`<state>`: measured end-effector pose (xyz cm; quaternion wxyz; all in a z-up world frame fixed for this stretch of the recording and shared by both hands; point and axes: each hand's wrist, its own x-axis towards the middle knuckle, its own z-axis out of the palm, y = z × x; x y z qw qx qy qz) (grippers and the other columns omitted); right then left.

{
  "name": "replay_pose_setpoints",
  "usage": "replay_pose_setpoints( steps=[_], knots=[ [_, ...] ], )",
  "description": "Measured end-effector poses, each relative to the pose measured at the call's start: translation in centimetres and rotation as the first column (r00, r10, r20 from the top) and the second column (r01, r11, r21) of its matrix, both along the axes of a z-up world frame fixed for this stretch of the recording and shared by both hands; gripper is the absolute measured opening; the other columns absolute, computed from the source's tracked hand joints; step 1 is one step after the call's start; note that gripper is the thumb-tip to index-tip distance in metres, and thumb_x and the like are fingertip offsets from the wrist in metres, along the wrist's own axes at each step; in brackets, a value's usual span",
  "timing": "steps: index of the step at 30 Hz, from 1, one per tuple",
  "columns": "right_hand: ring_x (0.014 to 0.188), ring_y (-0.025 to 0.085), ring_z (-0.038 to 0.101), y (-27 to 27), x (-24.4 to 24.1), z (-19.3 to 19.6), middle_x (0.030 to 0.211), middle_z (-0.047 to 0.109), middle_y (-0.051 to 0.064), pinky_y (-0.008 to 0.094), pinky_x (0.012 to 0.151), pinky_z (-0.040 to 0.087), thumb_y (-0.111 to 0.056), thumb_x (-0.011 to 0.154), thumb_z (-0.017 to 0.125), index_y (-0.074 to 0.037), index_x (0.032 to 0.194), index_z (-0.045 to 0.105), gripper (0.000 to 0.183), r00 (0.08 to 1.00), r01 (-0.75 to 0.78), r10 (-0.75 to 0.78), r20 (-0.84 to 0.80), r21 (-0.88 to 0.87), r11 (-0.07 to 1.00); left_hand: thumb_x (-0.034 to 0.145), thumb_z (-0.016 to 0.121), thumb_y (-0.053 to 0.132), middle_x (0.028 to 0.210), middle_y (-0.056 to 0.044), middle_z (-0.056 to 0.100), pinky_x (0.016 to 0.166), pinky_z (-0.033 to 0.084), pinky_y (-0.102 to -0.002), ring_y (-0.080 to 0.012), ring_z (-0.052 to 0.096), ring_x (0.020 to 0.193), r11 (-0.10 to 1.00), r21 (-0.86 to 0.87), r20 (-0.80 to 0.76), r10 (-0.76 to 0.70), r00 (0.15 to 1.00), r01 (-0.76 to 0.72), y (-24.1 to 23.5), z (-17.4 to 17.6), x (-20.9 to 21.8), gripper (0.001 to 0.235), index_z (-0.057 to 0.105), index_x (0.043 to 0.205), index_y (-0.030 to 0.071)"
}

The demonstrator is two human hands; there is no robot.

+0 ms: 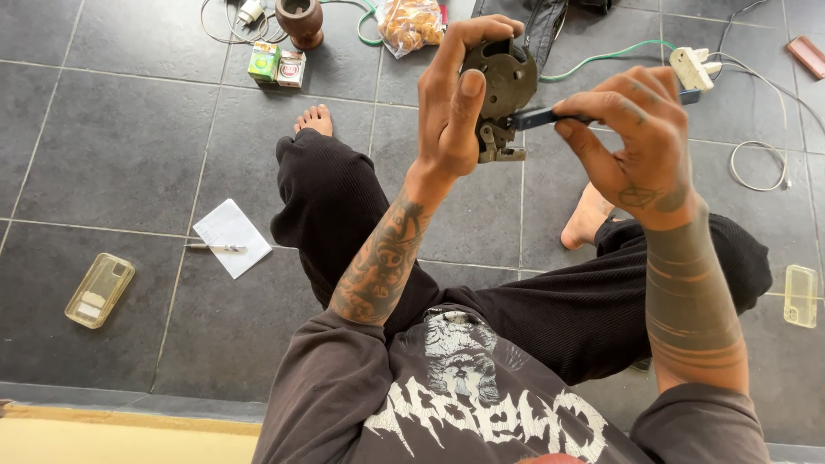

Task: The person sits on the floor and cleans a mechanical part using a small brush. They hold the part in one hand and scrub its surfaces with the brush in the other, rotating the object to access different areas.

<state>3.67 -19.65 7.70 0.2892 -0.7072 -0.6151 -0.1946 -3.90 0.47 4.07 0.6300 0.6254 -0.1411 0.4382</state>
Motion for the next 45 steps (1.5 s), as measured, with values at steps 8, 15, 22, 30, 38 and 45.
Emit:
replay_pose_setpoints(
  steps=[8,15,22,30,38,45],
  knots=[
    [0.086,0.025,0.054,0.6,-0.2,-0.1,0.098,0.068,0.008,0.043,0.098,0.028,-0.004,0.111,0.074,-0.002,0.111,0.074,0.003,0.991,0.066,-0.069,0.112,0.037,0.997,0.106,0.036,0.068,0.126,-0.004,0.062,0.093,0.054,-0.035,-0.018,0.063,0.104,0.998,0.022,0.0,0.06,0.998,-0.06,-0.1,-0.2,0.3,0.058,0.05,0.122,0.014],
    [0.091,0.028,0.049,-0.2,0.6,0.1,0.101,0.069,0.011,0.046,0.101,0.025,0.006,0.11,0.08,0.001,0.11,0.074,0.008,0.973,0.123,-0.143,0.179,0.119,0.985,0.102,0.035,0.073,0.125,-0.015,0.062,0.078,0.047,-0.034,-0.02,0.062,0.092,0.996,0.007,-0.009,0.092,0.996,-0.092,-0.3,-0.2,0.6,0.064,0.039,0.103,0.009],
    [0.089,0.026,0.05,0.0,0.6,-0.3,0.097,0.066,0.008,0.045,0.098,0.024,0.003,0.108,0.079,-0.002,0.107,0.073,0.008,0.979,0.1,-0.118,0.166,0.112,0.989,0.101,0.033,0.073,0.123,-0.015,0.065,0.077,0.042,-0.034,-0.0186,0.055,0.086,0.994,-0.017,-0.008,0.104,0.995,-0.104,-0.5,0.0,0.5,0.064,0.036,0.093,0.01],
    [0.084,0.026,0.05,0.0,0.6,-0.2,0.093,0.065,0.008,0.046,0.097,0.024,0.004,0.108,0.08,-0.004,0.105,0.073,0.011,0.975,0.06,-0.081,0.207,0.104,0.993,0.103,0.032,0.071,0.124,-0.016,0.066,0.075,0.042,-0.032,-0.0179,0.057,0.087,0.993,-0.031,-0.004,0.11,0.994,-0.11,-0.5,-0.2,0.5,0.062,0.035,0.09,0.01],
    [0.084,0.026,0.053,-0.3,0.7,-0.4,0.091,0.059,0.009,0.045,0.102,0.028,0.001,0.111,0.071,0.002,0.113,0.068,0.005,0.983,0.174,-0.18,0.035,0.127,0.976,0.104,0.044,0.064,0.123,-0.013,0.067,0.079,0.059,-0.031,-0.0213,0.069,0.097,0.946,-0.291,0.095,-0.118,0.988,0.141,-0.3,-0.2,0.7,0.055,0.047,0.099,0.01],
    [0.084,0.025,0.056,0.3,-0.1,0.0,0.094,0.066,0.007,0.044,0.098,0.031,0.001,0.108,0.07,0.0,0.112,0.066,0.005,0.993,0.09,-0.096,0.066,0.095,0.991,0.105,0.046,0.057,0.118,-0.022,0.068,0.084,0.052,-0.032,-0.0224,0.064,0.093,0.9,-0.344,0.147,-0.23,0.962,0.268,0.3,-0.1,0.9,0.047,0.032,0.091,0.014]
  ],
)
